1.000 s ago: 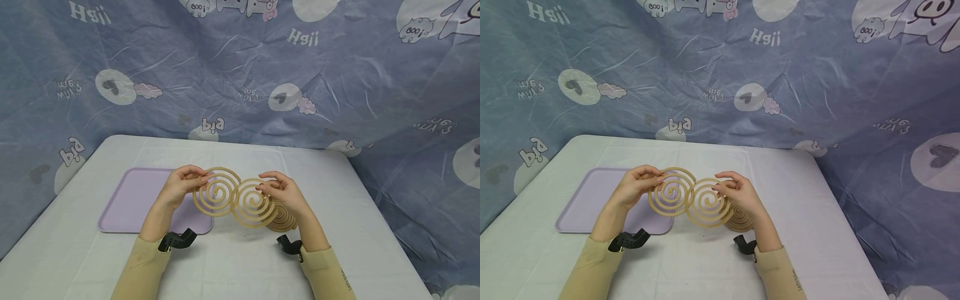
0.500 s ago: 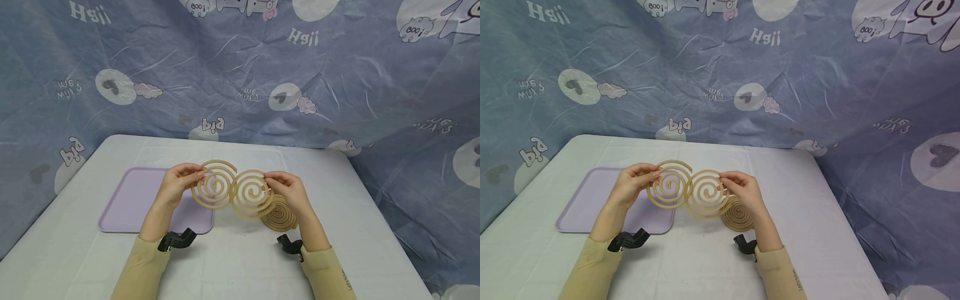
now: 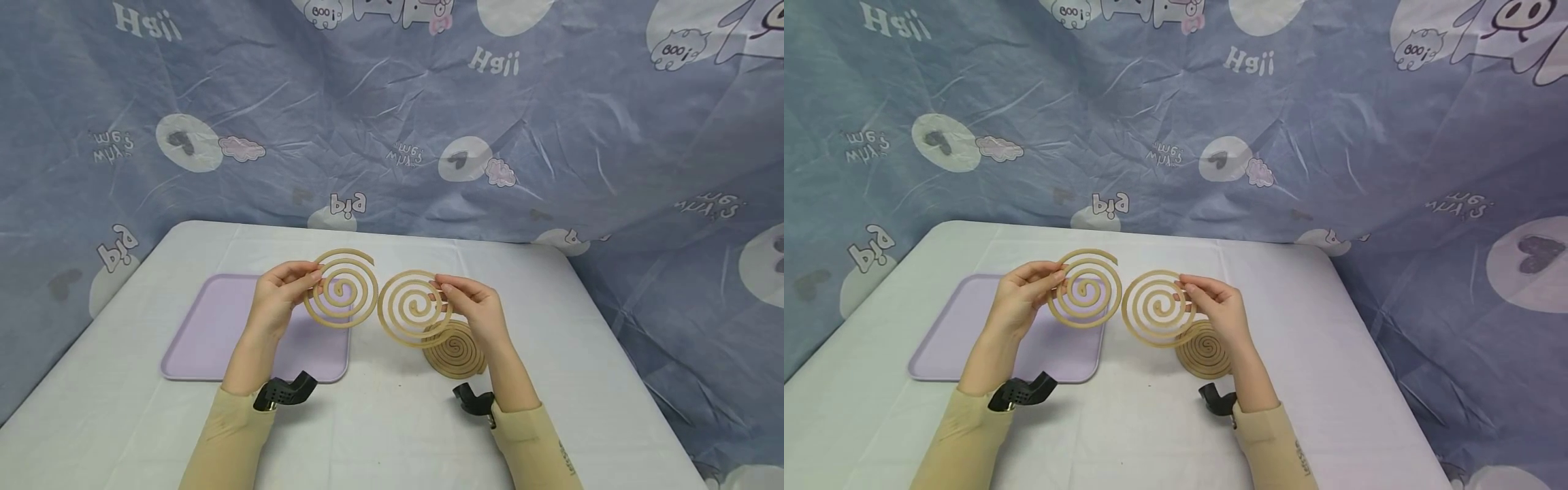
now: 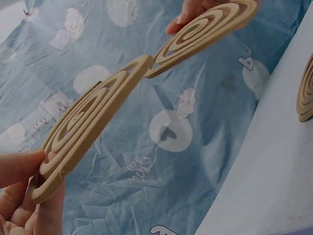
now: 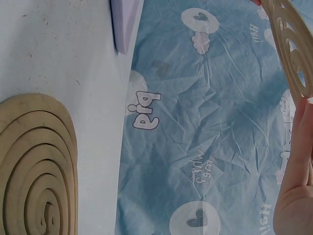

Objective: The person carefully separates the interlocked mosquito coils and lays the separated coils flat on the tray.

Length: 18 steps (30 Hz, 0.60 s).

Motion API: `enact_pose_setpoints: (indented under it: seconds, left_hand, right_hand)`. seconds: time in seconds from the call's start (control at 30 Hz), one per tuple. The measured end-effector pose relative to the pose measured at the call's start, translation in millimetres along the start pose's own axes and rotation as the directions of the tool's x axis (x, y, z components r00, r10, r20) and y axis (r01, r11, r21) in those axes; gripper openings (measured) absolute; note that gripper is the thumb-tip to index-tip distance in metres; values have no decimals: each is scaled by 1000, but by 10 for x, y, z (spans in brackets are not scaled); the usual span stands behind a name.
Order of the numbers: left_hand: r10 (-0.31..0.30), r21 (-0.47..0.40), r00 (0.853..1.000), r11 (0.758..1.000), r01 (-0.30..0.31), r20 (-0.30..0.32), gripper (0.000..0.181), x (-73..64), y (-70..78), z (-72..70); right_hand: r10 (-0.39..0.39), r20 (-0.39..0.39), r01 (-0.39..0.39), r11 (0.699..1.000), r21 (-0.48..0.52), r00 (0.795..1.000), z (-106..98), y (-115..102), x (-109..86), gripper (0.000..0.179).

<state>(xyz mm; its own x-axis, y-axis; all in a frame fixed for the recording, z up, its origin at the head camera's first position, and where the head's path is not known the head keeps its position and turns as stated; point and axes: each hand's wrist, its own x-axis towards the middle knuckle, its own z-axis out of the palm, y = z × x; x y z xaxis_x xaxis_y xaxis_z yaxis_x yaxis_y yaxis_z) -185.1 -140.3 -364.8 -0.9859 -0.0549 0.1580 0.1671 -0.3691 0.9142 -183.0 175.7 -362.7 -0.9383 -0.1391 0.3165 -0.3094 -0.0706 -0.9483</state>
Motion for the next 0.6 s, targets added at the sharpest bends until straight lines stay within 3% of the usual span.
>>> enact_pose_setpoints:
  seconds: [0.23,0.4,0.6]
  left_hand:
    - [5,-11,1000,1000,-5,12,16,-1,-2,0]
    - [2,-15,1000,1000,-2,12,16,-3,-1,0]
    - [0,-18,1000,1000,1,11,16,-3,10,-2]
  right_hand:
    - [-101,126,84,987,136,987,-31,1,-3,30]
    - [-84,167,74,995,67,982,-44,20,-6,32]
    - [-71,145,71,997,10,987,-37,37,-13,35]
